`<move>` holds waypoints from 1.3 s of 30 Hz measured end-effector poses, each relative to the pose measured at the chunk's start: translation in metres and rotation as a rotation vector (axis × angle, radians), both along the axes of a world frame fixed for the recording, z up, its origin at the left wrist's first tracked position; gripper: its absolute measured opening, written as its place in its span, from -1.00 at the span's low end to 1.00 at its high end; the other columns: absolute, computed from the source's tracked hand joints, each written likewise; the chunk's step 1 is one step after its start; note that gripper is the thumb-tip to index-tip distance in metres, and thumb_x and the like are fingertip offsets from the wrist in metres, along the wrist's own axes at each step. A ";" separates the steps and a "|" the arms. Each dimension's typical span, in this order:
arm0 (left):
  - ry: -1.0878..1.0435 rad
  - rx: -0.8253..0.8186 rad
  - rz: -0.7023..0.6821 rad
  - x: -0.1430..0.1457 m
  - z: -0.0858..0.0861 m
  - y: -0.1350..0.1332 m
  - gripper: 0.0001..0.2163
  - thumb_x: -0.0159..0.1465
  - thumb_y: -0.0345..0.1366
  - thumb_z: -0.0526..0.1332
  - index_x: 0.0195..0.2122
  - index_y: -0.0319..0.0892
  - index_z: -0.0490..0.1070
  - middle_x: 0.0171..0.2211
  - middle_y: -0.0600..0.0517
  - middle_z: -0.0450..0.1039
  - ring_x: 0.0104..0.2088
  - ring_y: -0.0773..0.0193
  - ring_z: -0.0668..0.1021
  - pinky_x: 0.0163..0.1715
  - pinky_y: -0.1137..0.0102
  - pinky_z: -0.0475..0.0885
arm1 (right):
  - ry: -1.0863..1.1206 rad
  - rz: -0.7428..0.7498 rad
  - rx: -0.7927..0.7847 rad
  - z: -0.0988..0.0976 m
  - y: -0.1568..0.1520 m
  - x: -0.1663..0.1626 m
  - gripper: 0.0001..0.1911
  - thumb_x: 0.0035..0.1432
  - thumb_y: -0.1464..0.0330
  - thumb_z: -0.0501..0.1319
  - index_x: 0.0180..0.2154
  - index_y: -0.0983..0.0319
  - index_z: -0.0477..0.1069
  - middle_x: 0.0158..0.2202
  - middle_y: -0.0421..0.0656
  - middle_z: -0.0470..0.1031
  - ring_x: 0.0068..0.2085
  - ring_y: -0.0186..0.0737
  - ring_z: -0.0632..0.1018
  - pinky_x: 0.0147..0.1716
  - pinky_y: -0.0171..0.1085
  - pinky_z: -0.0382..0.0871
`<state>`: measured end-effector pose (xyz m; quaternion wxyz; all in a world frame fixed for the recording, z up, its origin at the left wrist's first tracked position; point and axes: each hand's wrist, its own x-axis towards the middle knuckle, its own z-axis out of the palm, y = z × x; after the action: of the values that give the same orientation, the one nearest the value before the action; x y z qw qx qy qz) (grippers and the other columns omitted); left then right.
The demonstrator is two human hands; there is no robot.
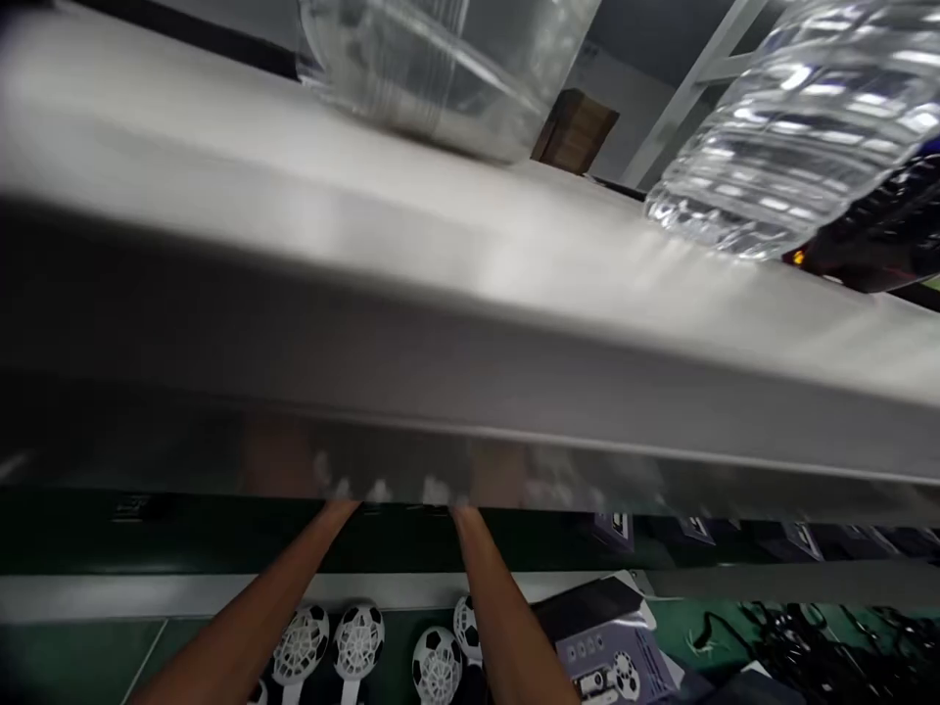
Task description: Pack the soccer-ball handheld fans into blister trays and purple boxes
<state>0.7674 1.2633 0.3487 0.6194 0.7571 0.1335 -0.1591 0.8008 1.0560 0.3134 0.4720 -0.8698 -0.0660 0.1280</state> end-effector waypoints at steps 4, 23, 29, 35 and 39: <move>0.105 -0.178 -0.019 0.009 -0.010 -0.007 -0.68 0.40 -0.14 0.25 0.07 -0.21 0.45 0.02 -0.06 0.50 -0.07 0.13 0.59 -0.08 0.16 0.57 | 0.200 -0.111 0.182 -0.012 0.013 -0.015 -0.53 0.18 0.02 0.32 -0.06 0.24 0.52 -0.14 -0.01 0.64 -0.11 -0.02 0.65 -0.11 -0.06 0.57; 0.236 -0.125 0.429 -0.285 0.023 0.175 -0.40 0.03 0.06 0.43 0.02 -0.23 0.53 0.02 -0.13 0.64 0.09 -0.10 0.61 0.15 0.15 0.47 | 0.806 -0.285 0.465 0.054 0.226 -0.290 -0.55 -0.25 0.32 0.48 -0.19 0.16 0.61 -0.19 -0.15 0.68 -0.03 0.14 0.64 0.05 -0.01 0.50; 0.140 -0.089 0.303 -0.291 -0.013 0.177 -0.40 0.11 0.08 0.28 0.07 -0.23 0.48 0.04 -0.15 0.61 0.08 -0.04 0.61 0.09 0.22 0.50 | 0.713 -0.372 0.429 0.034 0.227 -0.315 -0.52 -0.19 0.30 0.44 -0.15 0.31 0.59 -0.18 -0.02 0.67 -0.05 0.17 0.64 0.00 -0.05 0.50; 0.190 0.222 0.400 -0.296 -0.027 0.173 -0.44 0.28 0.02 0.08 0.12 -0.33 0.40 0.03 -0.34 0.50 0.11 -0.24 0.55 0.11 0.00 0.43 | 0.692 -0.550 0.416 -0.017 0.243 -0.320 -0.33 -0.21 0.08 0.47 -0.04 0.26 0.56 -0.01 0.01 0.63 0.12 0.20 0.56 0.12 -0.05 0.44; 0.104 0.375 0.393 -0.309 -0.034 0.159 -0.42 0.42 -0.20 -0.16 0.39 -0.43 0.06 0.23 -0.42 0.29 0.24 -0.23 0.42 0.20 -0.05 0.34 | 0.598 -0.604 0.340 -0.023 0.245 -0.315 -0.12 -0.28 -0.03 0.49 0.09 0.20 0.49 0.17 0.02 0.51 0.35 0.23 0.32 0.26 0.00 0.31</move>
<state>0.4586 1.4226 0.3149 0.4798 0.8089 0.3366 -0.0471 0.4858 1.3006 0.2904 0.6226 -0.6850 0.3095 0.2174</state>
